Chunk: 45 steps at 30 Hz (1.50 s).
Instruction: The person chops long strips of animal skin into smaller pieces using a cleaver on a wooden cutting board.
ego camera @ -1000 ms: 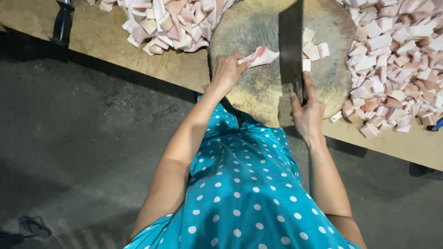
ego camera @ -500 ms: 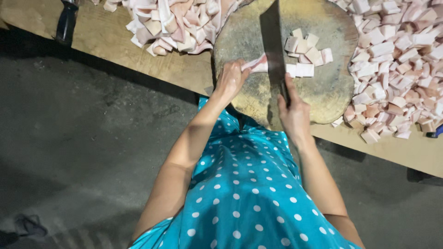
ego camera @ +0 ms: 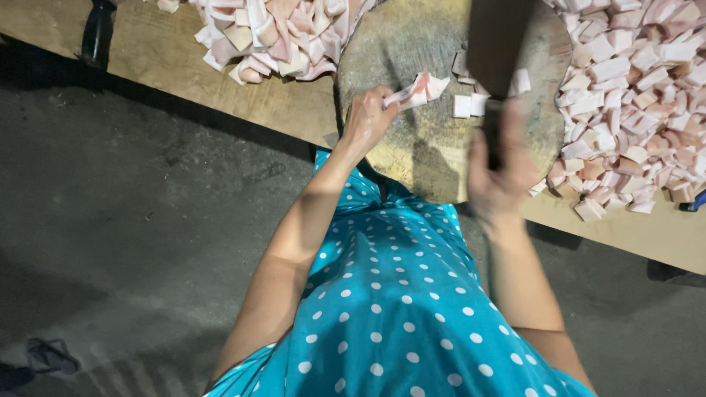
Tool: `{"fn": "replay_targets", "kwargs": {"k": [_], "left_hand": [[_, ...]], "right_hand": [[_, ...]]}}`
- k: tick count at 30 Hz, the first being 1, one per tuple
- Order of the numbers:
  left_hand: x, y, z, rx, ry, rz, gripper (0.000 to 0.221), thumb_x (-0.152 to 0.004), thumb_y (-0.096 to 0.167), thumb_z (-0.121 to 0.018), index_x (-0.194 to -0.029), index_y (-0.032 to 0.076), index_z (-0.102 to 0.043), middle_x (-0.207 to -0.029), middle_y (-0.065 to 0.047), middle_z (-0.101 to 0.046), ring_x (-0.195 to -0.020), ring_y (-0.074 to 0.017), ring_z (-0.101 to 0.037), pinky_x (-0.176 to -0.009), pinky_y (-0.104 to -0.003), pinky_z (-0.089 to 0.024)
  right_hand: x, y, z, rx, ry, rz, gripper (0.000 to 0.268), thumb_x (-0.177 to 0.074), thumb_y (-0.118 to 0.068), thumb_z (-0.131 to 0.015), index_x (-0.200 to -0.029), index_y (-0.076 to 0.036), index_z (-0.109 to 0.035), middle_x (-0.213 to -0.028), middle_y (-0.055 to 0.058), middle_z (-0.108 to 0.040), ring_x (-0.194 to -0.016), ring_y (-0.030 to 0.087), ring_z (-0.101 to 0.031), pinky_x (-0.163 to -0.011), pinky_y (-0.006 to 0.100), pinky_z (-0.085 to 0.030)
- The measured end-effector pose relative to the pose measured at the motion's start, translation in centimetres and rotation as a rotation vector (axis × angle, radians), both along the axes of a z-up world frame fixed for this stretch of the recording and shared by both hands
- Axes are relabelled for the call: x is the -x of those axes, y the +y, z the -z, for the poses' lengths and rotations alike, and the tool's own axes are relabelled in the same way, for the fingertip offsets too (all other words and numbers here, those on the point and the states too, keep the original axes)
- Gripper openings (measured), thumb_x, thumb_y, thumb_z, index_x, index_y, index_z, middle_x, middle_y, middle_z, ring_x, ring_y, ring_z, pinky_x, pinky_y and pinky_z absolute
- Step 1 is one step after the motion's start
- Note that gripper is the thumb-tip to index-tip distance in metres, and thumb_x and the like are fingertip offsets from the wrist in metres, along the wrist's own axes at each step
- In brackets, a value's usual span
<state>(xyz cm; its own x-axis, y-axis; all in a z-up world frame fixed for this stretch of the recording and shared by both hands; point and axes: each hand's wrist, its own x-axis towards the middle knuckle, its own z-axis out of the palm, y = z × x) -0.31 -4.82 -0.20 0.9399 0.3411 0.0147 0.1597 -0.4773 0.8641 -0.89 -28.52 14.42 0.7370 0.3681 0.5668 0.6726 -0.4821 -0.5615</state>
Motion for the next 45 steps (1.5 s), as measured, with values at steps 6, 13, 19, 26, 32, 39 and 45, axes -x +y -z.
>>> {"fn": "replay_targets", "kwargs": {"k": [6,13,19,26,32,39,45], "left_hand": [[0.8,0.6,0.5,0.004,0.042,-0.017,0.023,-0.084,0.018,-0.074,-0.100,0.000,-0.073,-0.076,-0.025,-0.070,-0.075,-0.0390,-0.073,-0.068,-0.046,-0.055],[0.2,1.1,1.0,-0.015,0.010,-0.035,0.024,-0.083,0.020,-0.076,-0.097,0.001,-0.075,-0.080,-0.022,-0.073,-0.076,-0.0364,-0.074,-0.069,-0.044,-0.057],[0.2,0.9,0.6,-0.037,0.026,-0.010,0.023,-0.083,0.021,-0.077,-0.096,0.002,-0.074,-0.082,-0.022,-0.074,-0.079,-0.0367,-0.074,-0.071,-0.044,-0.057],[2.7,3.0,1.4,-0.014,0.142,-0.083,0.028,-0.081,0.027,-0.079,-0.101,0.008,-0.077,-0.083,-0.019,-0.076,-0.076,-0.0331,-0.075,-0.068,-0.042,-0.056],[0.7,1.1,2.0,0.083,0.075,-0.064,0.024,-0.084,0.024,-0.076,-0.099,0.006,-0.077,-0.085,-0.018,-0.077,-0.077,-0.0303,-0.077,-0.069,-0.040,-0.058],[-1.0,0.2,1.4,-0.004,-0.023,-0.040,0.027,-0.080,0.021,-0.079,-0.095,0.000,-0.075,-0.085,-0.022,-0.075,-0.081,-0.0350,-0.076,-0.073,-0.042,-0.058],[-1.3,0.3,1.8,0.005,0.045,-0.089,0.026,-0.083,0.021,-0.078,-0.095,0.000,-0.073,-0.080,-0.024,-0.072,-0.080,-0.0383,-0.075,-0.072,-0.044,-0.058]], "right_hand": [[-0.6,0.5,3.7,0.270,0.457,0.010,0.060,-0.099,-0.011,-0.069,-0.156,-0.014,-0.052,-0.105,0.027,-0.074,-0.081,0.034,-0.074,-0.072,0.042,-0.058],[-0.6,-1.7,-2.9,0.153,0.499,0.160,0.056,-0.106,-0.009,-0.072,-0.158,-0.016,-0.053,-0.089,0.017,-0.075,-0.065,0.024,-0.062,-0.060,0.037,-0.052],[0.4,-0.2,-0.5,0.014,-0.032,0.033,0.057,-0.113,-0.005,-0.067,-0.161,-0.017,-0.040,-0.129,0.027,-0.069,-0.102,0.029,-0.076,-0.092,0.036,-0.060],[0.4,0.8,5.1,0.267,0.385,-0.004,0.068,-0.096,-0.008,-0.069,-0.159,-0.016,-0.045,-0.106,0.029,-0.072,-0.078,0.038,-0.072,-0.070,0.043,-0.057],[-0.5,1.1,0.4,0.290,0.571,0.055,0.062,-0.097,-0.012,-0.073,-0.155,-0.015,-0.052,-0.092,0.025,-0.074,-0.068,0.029,-0.072,-0.066,0.040,-0.055],[1.1,-0.3,-1.8,-0.042,-0.026,-0.011,0.061,-0.108,-0.004,-0.070,-0.160,-0.018,-0.042,-0.110,0.023,-0.072,-0.086,0.022,-0.072,-0.078,0.033,-0.058],[1.8,0.9,5.7,0.291,0.424,-0.002,0.068,-0.095,-0.006,-0.069,-0.158,-0.023,-0.050,-0.093,0.024,-0.072,-0.074,0.031,-0.071,-0.070,0.041,-0.056]]}}
